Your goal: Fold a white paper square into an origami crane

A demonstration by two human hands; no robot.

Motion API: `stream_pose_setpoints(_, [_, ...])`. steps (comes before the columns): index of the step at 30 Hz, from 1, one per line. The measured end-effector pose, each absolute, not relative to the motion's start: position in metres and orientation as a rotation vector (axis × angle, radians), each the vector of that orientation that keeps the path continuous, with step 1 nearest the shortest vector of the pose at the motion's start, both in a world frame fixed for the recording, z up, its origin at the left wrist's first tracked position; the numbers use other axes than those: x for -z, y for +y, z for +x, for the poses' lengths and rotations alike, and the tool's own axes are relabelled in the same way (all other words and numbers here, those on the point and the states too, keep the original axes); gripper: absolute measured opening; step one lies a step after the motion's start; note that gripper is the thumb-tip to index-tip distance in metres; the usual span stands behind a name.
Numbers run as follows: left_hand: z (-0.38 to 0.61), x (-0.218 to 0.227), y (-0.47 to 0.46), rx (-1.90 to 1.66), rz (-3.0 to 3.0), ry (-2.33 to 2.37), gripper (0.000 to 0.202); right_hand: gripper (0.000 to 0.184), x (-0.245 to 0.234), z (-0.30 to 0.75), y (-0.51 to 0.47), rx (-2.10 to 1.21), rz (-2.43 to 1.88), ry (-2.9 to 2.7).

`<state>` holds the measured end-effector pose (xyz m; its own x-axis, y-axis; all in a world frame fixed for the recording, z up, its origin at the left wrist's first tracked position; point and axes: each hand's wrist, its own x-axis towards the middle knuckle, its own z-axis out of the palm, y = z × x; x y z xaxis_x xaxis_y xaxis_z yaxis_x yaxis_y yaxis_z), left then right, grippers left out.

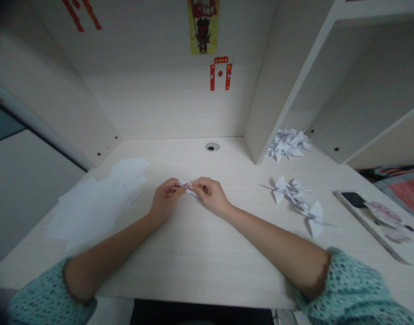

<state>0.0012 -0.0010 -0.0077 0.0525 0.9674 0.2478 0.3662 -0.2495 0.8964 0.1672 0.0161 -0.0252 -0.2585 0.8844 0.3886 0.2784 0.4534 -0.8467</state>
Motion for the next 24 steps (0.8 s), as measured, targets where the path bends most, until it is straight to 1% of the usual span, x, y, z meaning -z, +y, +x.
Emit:
stream_pose_setpoints(6, [0.0000,0.0087,0.0013,-1.230,1.623,1.258,0.031,0.024,0.0206,0.1662,0.0138,-0.880,-0.943,-1.744])
stream_pose_setpoints(14, [0.0012,0.0099,0.0026,-1.200,1.581,1.182,0.028,0.028,0.0189,0.1659,0.0139,-0.918,-0.915,-1.772])
stream_pose_setpoints(24, [-0.0005,0.0047,-0.0013,-1.227,1.677,1.187,0.024,0.029,0.0167,0.1670,0.0130,-0.886,-0.911,-1.817])
